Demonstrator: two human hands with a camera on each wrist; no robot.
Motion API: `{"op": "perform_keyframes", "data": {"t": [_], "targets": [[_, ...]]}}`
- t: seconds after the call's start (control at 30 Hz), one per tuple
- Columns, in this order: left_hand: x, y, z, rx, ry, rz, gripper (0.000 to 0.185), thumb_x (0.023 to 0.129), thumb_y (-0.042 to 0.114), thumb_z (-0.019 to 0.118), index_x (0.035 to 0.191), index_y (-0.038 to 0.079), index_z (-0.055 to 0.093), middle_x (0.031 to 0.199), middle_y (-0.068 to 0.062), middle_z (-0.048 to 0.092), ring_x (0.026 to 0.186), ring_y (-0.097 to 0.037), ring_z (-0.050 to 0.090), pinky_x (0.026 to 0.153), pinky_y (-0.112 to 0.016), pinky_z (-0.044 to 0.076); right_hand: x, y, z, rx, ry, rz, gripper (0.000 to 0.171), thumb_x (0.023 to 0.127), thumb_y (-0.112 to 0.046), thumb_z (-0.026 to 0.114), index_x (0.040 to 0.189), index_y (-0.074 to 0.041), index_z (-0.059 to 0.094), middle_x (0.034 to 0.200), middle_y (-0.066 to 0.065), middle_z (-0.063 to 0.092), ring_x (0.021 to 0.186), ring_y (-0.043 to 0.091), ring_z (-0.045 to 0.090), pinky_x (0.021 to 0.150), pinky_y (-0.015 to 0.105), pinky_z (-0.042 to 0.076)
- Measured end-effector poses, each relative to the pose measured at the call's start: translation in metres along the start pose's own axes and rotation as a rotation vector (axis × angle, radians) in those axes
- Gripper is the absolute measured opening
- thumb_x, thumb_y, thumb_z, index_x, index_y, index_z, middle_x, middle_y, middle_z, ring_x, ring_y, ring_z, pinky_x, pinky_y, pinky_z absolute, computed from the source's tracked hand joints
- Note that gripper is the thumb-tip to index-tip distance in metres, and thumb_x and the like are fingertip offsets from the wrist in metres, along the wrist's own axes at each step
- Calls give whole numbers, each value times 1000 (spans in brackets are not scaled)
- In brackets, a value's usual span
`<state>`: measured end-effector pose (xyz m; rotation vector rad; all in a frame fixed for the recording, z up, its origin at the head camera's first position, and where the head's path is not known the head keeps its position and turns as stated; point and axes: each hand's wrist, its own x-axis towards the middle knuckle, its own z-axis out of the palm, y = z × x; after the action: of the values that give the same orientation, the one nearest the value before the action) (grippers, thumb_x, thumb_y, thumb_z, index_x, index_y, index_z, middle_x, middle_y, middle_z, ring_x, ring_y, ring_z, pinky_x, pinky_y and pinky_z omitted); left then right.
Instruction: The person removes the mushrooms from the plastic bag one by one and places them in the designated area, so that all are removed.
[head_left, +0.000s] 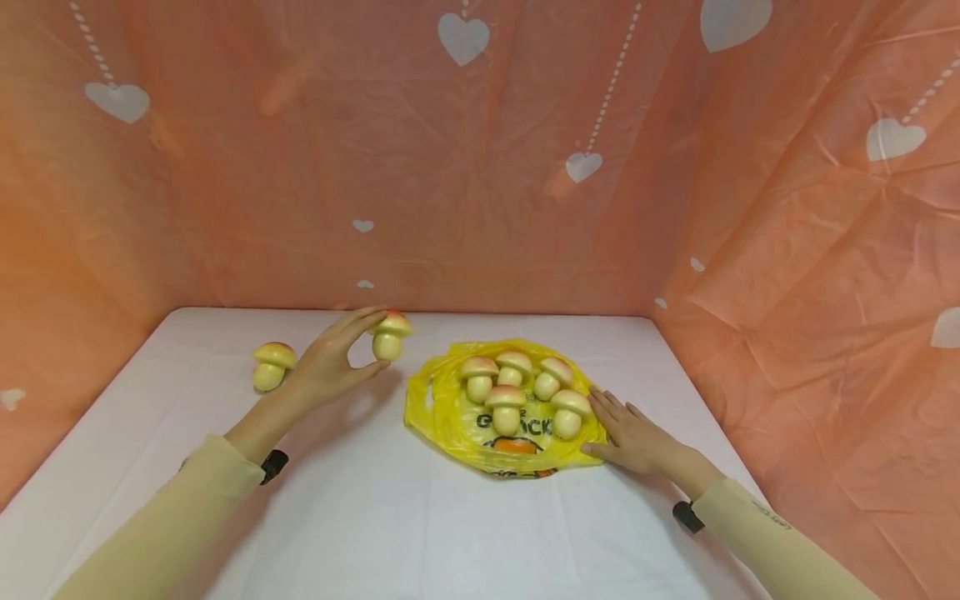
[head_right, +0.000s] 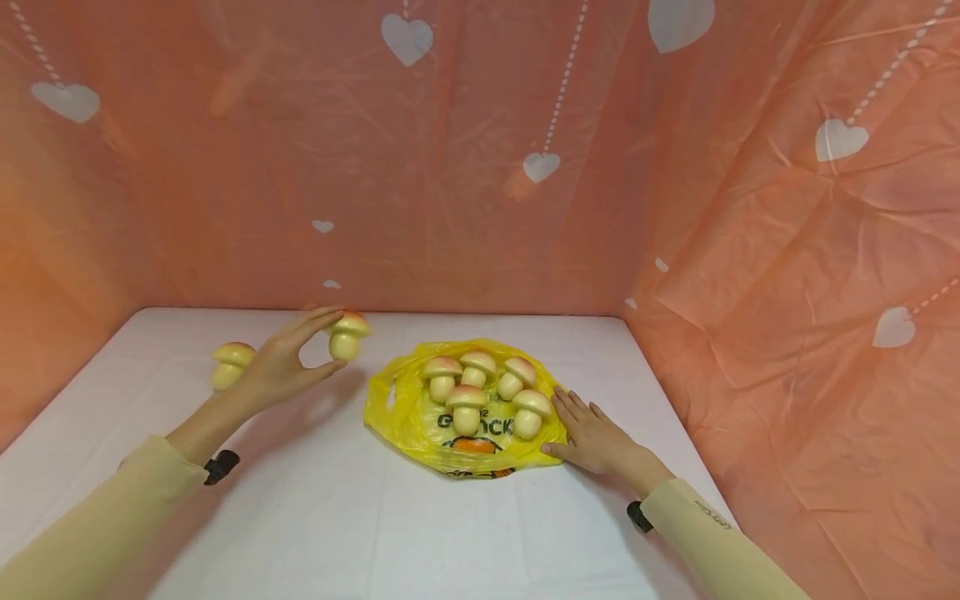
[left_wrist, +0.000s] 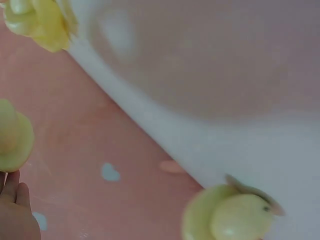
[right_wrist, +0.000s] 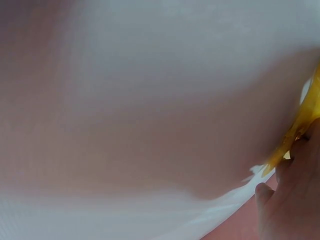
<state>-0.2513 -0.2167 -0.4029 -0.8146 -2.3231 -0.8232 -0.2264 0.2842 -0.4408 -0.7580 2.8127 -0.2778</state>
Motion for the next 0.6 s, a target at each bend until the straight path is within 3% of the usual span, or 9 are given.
{"op": "perform_keyframes", "data": {"t": [0.13,0.23,0.47,0.6], "targets": [[-9,-9,-9,15,-20,-68,78,79,1,88,148,2,54,150,-19,54,144,-46,42,111,-65,41,-1,0,0,1,0,-2,95,103,-58,55,161,9,21,170,26,15,155,49,17,122,68,16],[-15,-17,-14,26,-25,-72,77,79,0,88,148,1,54,150,-20,54,144,-45,42,112,-62,41,-1,1,0,2,3,-5,95,102,-58,56,161,9,21,170,26,16,155,49,17,122,68,16],[-30,-35,-25,64,-25,-87,74,80,3,89,147,4,57,156,-12,51,140,-38,49,117,-35,40,-1,1,0,3,-4,2,95,102,-58,56,161,8,20,170,26,15,155,49,16,123,68,16],[-35,-39,-33,94,-44,-116,72,80,4,89,145,6,58,153,-12,54,138,-38,51,111,-48,45,-1,1,0,-3,2,-4,95,102,-57,56,161,8,21,170,26,16,154,50,17,122,68,17]]}}
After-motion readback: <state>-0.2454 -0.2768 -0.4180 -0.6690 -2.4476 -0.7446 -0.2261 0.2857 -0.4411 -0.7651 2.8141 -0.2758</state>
